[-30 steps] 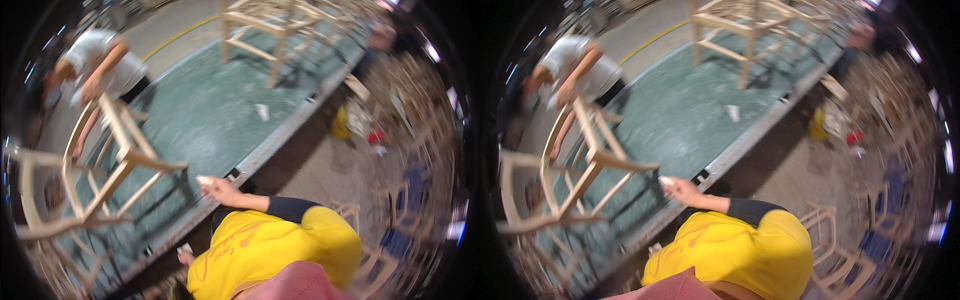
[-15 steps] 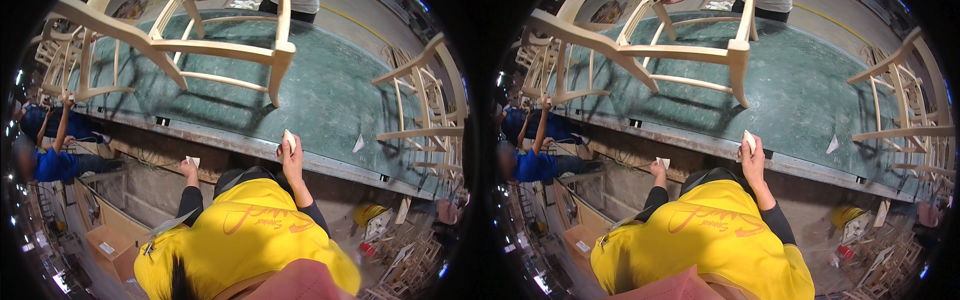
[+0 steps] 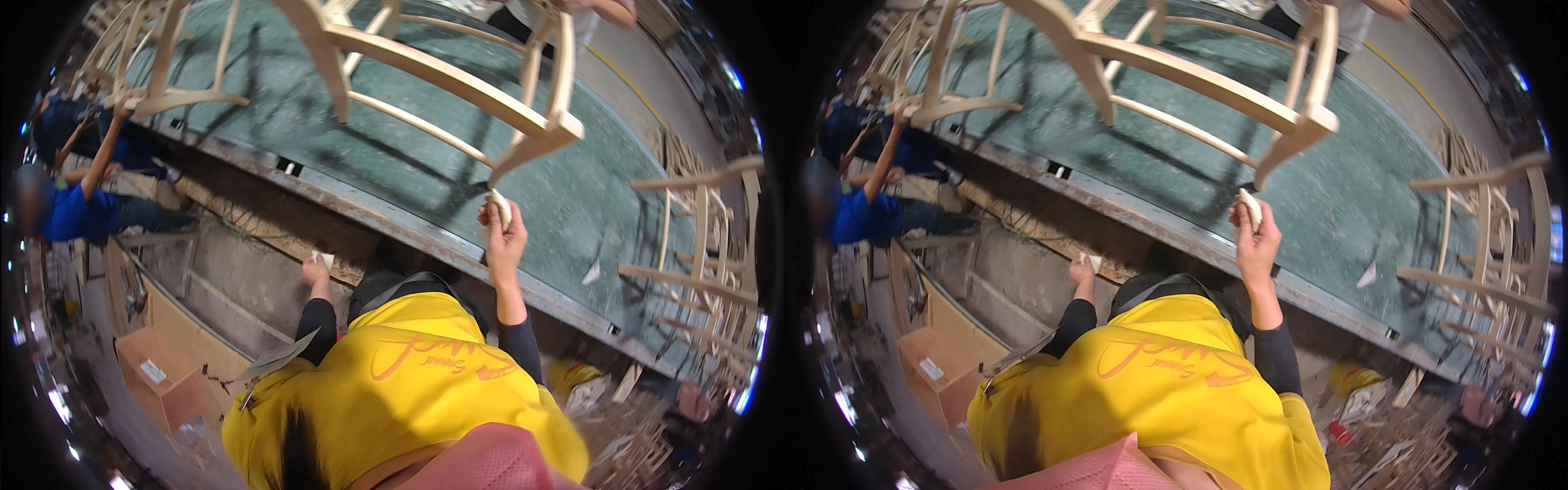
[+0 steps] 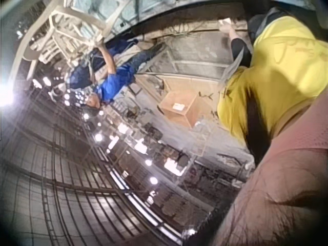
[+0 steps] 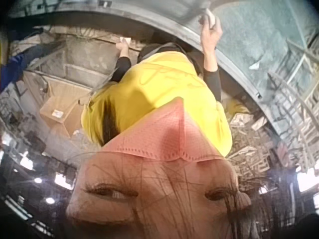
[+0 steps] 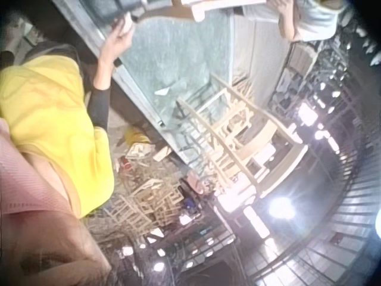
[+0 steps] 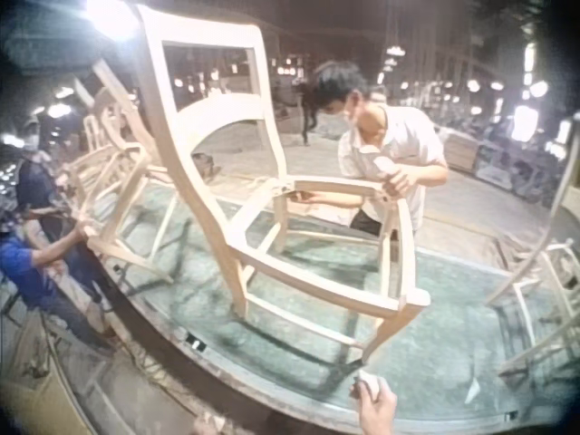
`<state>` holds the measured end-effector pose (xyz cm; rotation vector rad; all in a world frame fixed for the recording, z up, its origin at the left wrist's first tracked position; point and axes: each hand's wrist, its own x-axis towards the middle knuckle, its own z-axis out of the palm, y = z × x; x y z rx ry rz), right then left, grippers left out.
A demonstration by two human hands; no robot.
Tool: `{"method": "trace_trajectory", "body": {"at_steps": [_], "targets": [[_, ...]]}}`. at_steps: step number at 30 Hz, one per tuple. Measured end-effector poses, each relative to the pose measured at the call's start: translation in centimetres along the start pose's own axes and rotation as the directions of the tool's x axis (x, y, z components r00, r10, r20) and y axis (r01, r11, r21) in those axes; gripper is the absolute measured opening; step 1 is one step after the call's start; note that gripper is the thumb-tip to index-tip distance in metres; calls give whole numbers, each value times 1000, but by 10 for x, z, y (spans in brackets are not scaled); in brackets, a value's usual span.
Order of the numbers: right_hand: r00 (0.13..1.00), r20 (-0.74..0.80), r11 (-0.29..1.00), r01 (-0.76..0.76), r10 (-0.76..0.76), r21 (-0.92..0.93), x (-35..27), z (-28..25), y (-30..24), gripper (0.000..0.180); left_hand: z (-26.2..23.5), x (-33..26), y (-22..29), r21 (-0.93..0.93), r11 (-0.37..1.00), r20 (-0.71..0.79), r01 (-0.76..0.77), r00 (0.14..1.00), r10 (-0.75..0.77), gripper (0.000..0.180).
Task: The person sands the wooden frame of a chair using a sanding block. They move the chair on the workbench, flip it over, and sand various parts including legs and crossbars.
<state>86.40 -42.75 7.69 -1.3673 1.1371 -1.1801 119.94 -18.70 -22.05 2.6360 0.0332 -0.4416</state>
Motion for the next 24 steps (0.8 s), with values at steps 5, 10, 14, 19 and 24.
{"method": "trace_trajectory", "body": {"at_steps": [5,10,14,19,24], "targets": [[993,115,998,45,-39,-45,32,53,-19,22,7,35,0,-75,997,-35,-5,999,2,35],[973,174,985,136,-153,105,72,125,-47,37,3,41,20,-97,995,-7,-2,1000,1,29],[942,190,960,263,-276,92,112,189,-54,26,8,51,5,-213,977,-9,-25,1000,23,24],[891,88,893,433,-445,125,159,256,-48,17,7,68,-4,-123,992,13,2,1000,0,25],[862,4,862,506,-506,13,186,291,-25,15,-12,85,-2,-66,998,-26,-10,1000,9,25]]}}
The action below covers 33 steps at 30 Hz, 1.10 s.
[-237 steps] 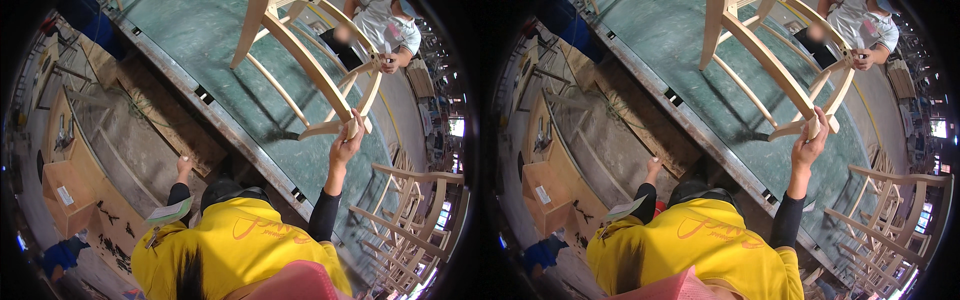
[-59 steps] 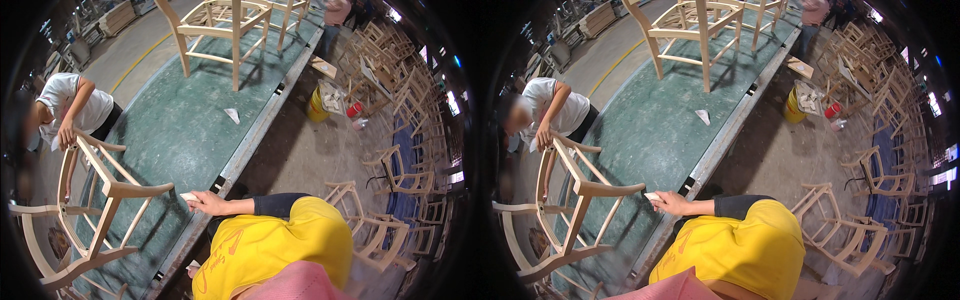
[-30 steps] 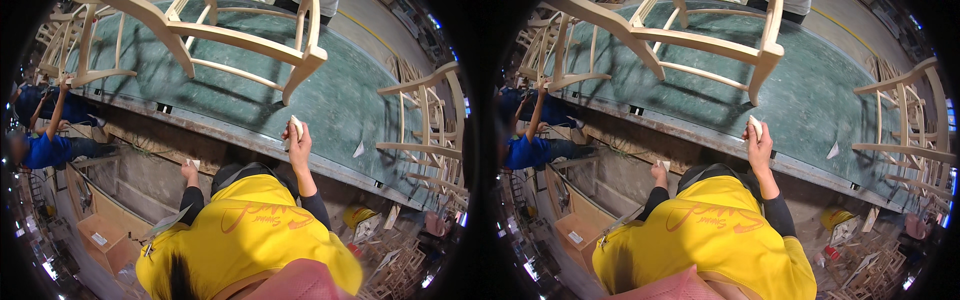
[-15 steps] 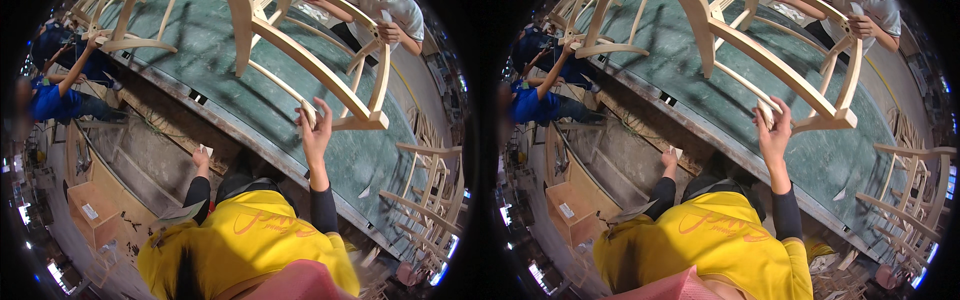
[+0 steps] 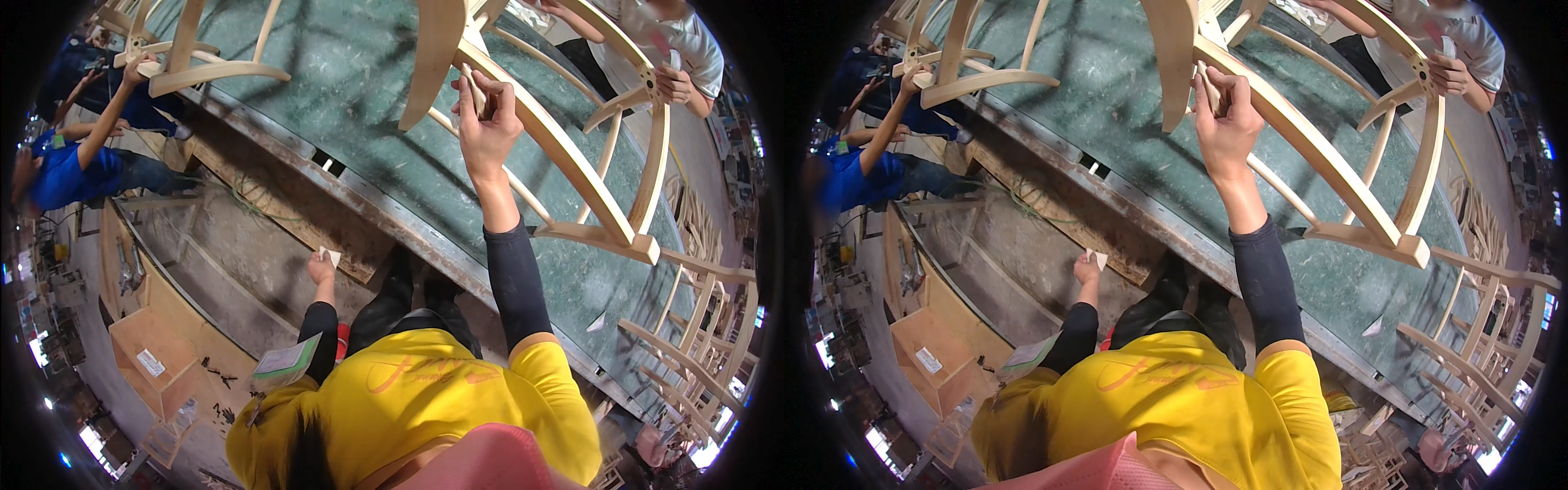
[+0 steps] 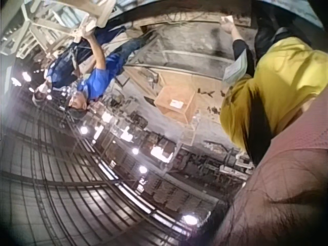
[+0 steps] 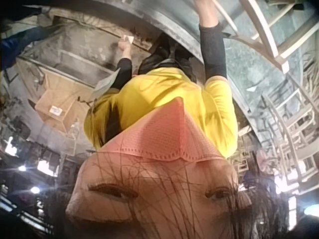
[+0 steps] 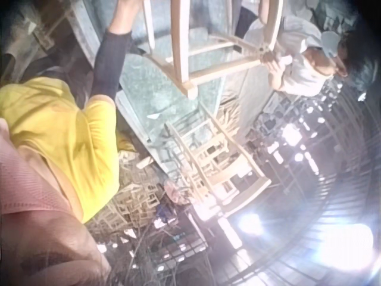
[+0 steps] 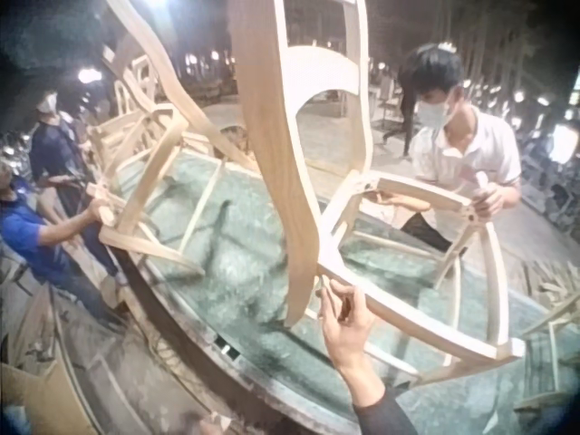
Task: The person sands the wooden frame of a chair using a sanding block. They move the chair on the workbench, flip it over, and sand various parts including legs and crossbars.
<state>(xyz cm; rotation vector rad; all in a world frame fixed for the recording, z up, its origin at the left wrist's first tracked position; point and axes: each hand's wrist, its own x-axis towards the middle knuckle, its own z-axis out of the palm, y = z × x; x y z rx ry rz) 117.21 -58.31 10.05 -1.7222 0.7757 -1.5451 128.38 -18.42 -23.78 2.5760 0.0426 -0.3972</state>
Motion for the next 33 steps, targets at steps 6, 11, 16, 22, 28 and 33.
{"method": "trace_trajectory", "body": {"at_steps": [6,11,16,22,28,33], "targets": [[999,38,992,39,-34,-124,1,10,10,16,-9,11,11,8,998,-1,63,998,-63,25],[996,-74,993,40,-48,-109,4,17,20,22,16,34,-5,-51,999,10,-2,1000,2,27],[996,-50,985,63,-72,-163,9,28,10,21,43,56,-44,-246,968,-21,-45,999,41,27],[985,-15,944,162,-174,-288,6,22,11,16,21,40,1,-69,998,47,0,999,3,26],[985,7,930,165,-172,-330,4,19,11,16,10,39,-3,-45,999,17,-26,1000,26,26],[979,9,920,193,-202,-342,7,18,7,15,3,39,-3,-49,999,32,22,999,-20,28]]}}
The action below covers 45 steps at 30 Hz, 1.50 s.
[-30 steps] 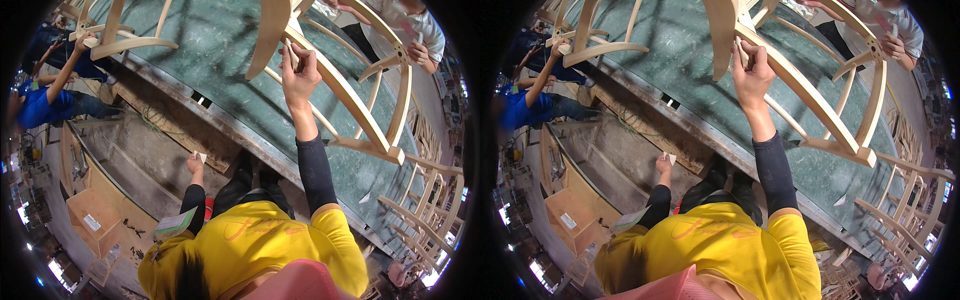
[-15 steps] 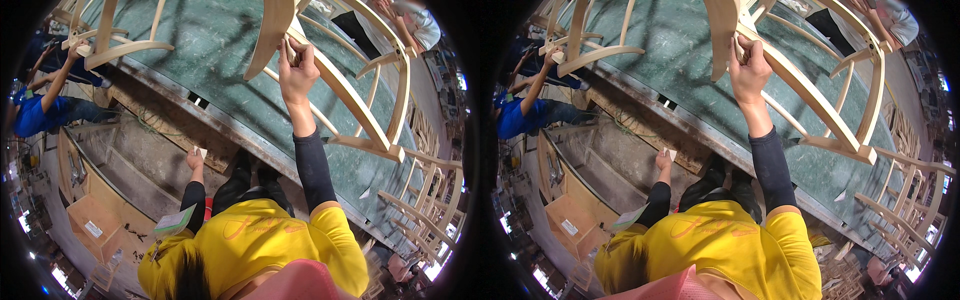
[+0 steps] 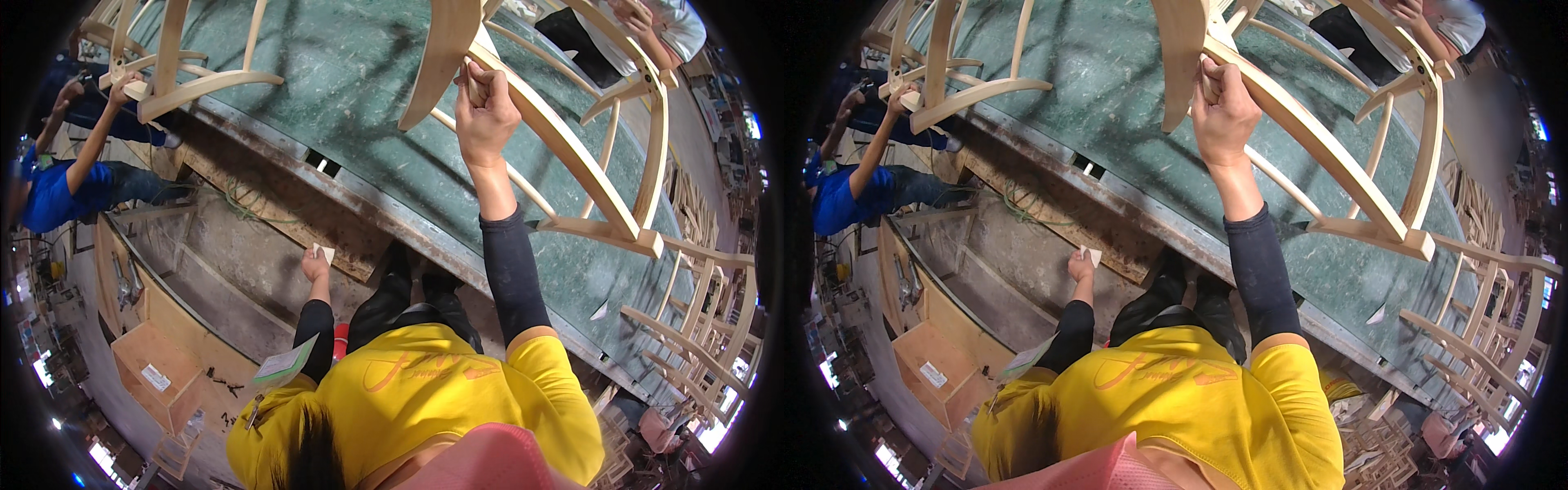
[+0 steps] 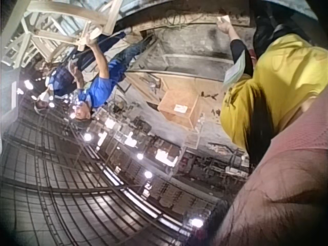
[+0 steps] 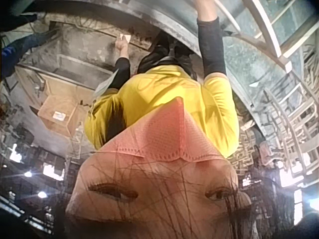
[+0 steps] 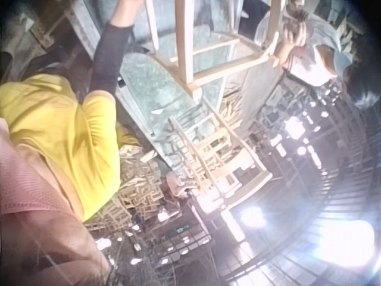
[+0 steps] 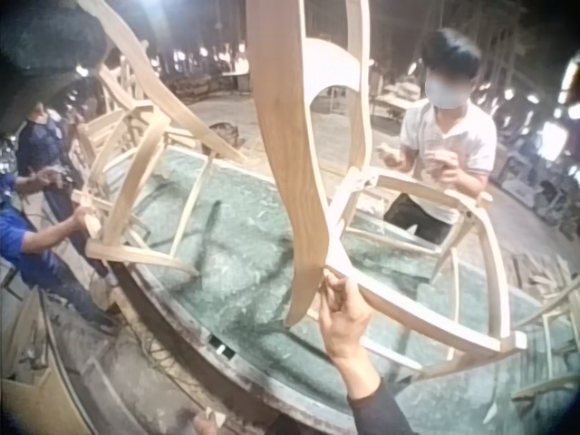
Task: The person sands the wooden frame of a chair using a sanding block. They move the chair on the workbench, flip it over, and sand various parts including legs and crossbars.
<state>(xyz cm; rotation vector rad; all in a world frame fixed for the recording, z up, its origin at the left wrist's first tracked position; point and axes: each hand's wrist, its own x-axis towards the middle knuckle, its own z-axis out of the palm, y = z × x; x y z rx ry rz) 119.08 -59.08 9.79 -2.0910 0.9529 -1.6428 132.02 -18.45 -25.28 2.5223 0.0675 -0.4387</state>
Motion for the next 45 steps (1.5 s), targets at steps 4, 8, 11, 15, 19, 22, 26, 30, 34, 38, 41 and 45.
{"method": "trace_trajectory", "body": {"at_steps": [4,8,11,15,19,22,26,30,34,38,41,45], "targets": [[999,30,999,-24,26,-45,-10,-2,4,15,-6,-6,10,87,996,-16,6,1000,-4,30],[997,41,998,-62,62,-9,-12,-2,6,14,-8,-8,7,25,1000,0,-5,1000,5,28],[997,35,998,-63,62,15,-9,-6,9,14,-12,-14,19,54,999,10,-2,1000,1,27],[996,81,997,-43,48,-68,-11,-11,7,15,-14,-16,20,38,999,-4,-3,1000,3,26],[951,248,983,-181,184,-36,-10,-24,-2,16,-7,-12,6,-21,1000,-78,-12,997,10,24],[968,236,990,-108,84,93,-2,-67,-8,9,-3,-8,29,-184,979,-73,-89,994,77,22],[1000,-5,951,16,-15,308,44,-121,-23,9,6,-8,66,-457,873,-99,-167,986,137,21],[961,187,928,-126,201,-350,98,-189,-9,12,0,-28,155,-534,794,-83,-290,953,293,23],[842,369,852,-183,394,-491,78,-220,93,16,-23,-73,248,-689,629,-15,-359,875,484,24],[770,529,871,-69,356,-486,82,-212,67,19,-35,-115,308,-715,520,-44,-467,773,632,20],[771,539,870,-39,340,-492,85,-200,57,20,-48,-138,329,-693,432,-138,-577,695,706,21],[759,559,874,-27,334,-485,85,-204,65,21,-58,-163,361,-698,308,-196,-647,586,786,20]]}}
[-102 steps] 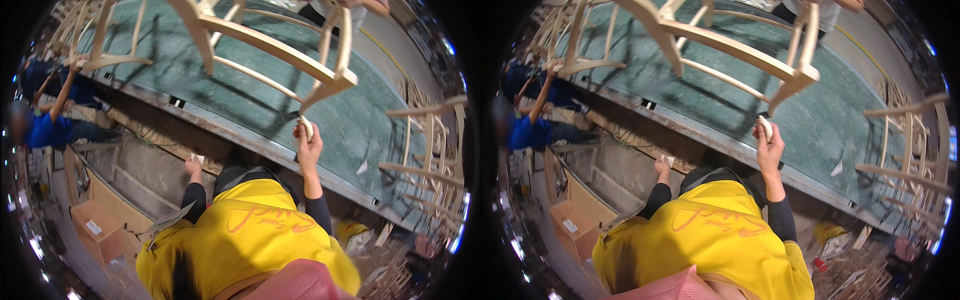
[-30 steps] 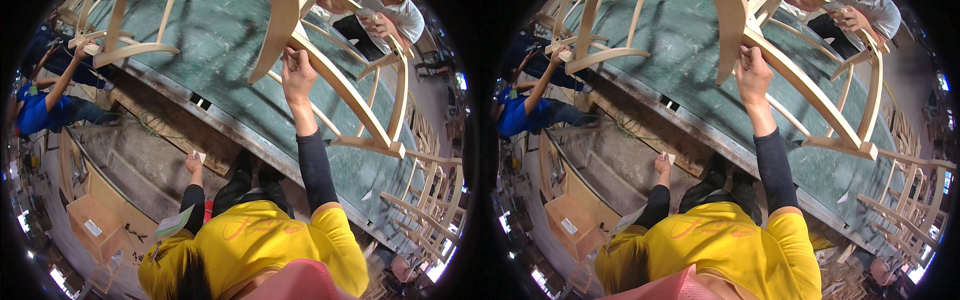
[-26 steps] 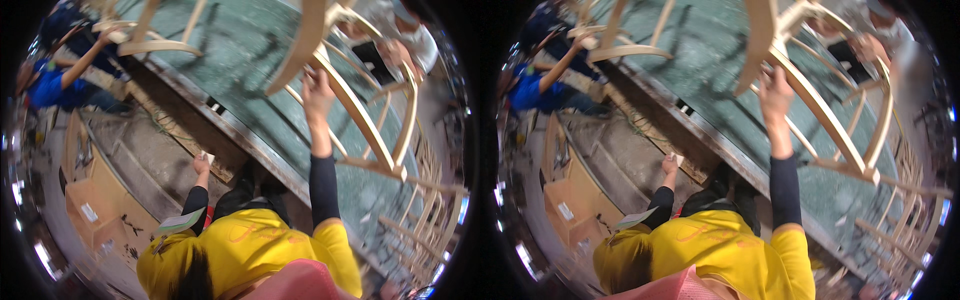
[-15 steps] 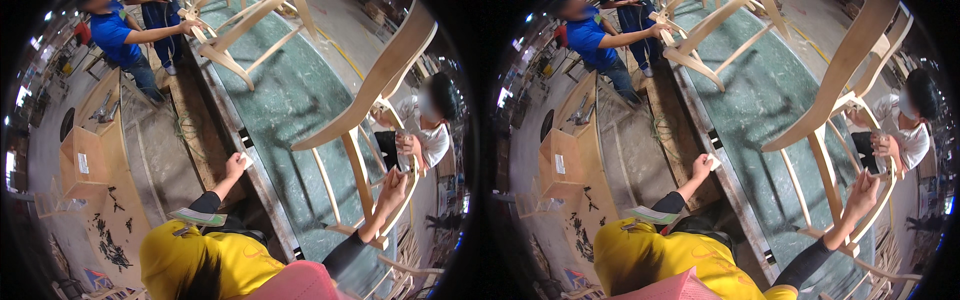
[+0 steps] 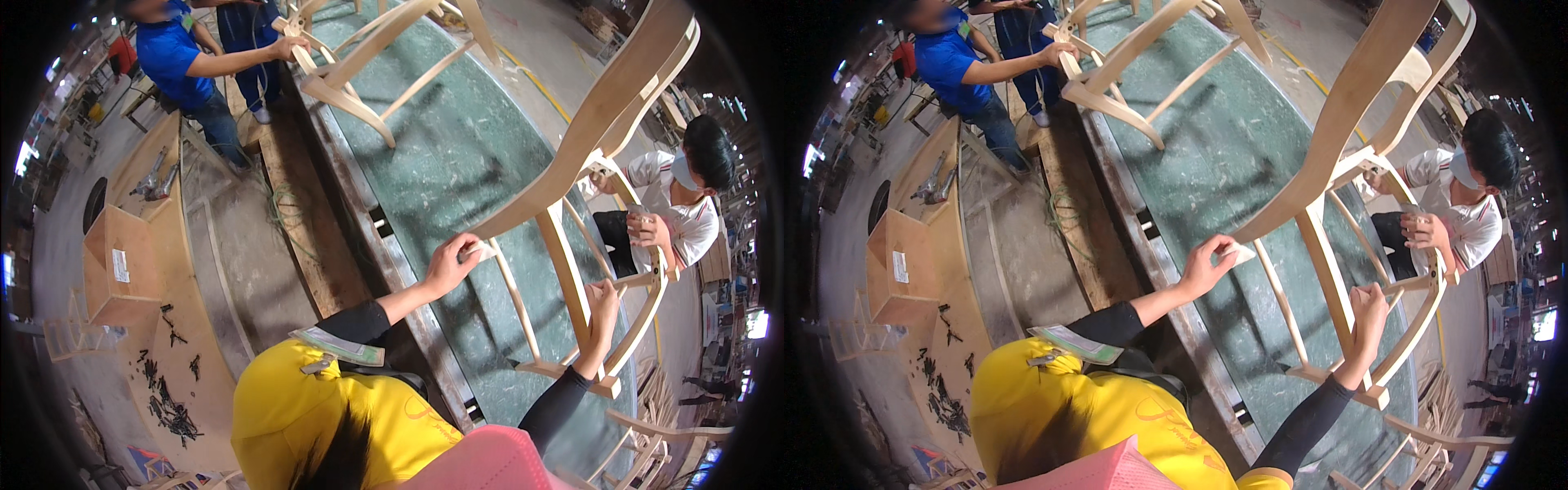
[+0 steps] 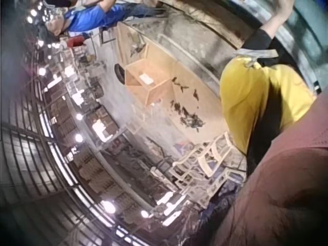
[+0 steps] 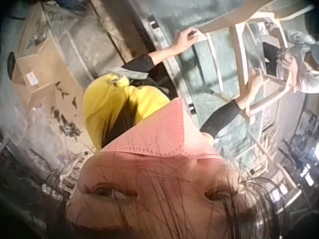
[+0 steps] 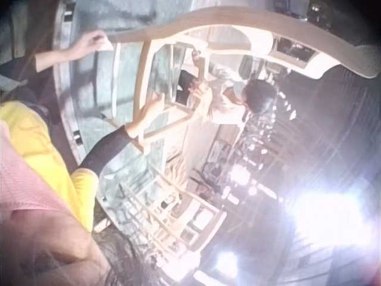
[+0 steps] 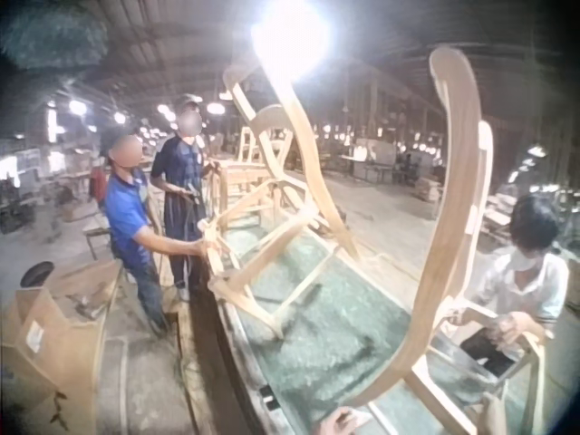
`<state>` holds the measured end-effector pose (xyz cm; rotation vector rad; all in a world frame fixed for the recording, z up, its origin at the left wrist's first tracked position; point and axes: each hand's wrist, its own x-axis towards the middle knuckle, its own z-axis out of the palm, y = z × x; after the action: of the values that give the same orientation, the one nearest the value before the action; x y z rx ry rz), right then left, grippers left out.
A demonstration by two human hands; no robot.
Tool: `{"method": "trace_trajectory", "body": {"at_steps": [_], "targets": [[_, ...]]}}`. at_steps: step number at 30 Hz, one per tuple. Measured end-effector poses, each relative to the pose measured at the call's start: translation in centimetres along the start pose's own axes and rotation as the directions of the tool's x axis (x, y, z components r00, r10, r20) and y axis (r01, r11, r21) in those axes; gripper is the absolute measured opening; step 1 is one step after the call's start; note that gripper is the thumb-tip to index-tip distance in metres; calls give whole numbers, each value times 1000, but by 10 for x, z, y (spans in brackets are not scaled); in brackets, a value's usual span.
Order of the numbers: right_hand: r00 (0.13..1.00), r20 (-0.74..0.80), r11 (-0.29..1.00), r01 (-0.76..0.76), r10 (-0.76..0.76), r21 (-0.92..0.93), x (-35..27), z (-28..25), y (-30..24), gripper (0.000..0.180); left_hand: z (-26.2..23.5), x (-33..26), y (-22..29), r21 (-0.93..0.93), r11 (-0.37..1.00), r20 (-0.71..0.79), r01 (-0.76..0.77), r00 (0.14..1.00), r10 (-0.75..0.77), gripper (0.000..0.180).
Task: The person sands the wooden frame of a chair using a sanding block. They move the chair on the workbench, flip it over, and sand various parts including legs and crossbars.
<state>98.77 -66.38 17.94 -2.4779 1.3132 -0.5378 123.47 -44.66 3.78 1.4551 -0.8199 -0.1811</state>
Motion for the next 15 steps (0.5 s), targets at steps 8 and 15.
{"method": "trace_trajectory", "body": {"at_steps": [8,15], "targets": [[999,13,999,-38,38,10,-3,1,6,23,22,20,31,-30,978,16,-208,978,209,19],[1000,-23,993,-3,0,-118,5,17,40,32,31,17,28,1,980,28,-201,979,201,20]]}}
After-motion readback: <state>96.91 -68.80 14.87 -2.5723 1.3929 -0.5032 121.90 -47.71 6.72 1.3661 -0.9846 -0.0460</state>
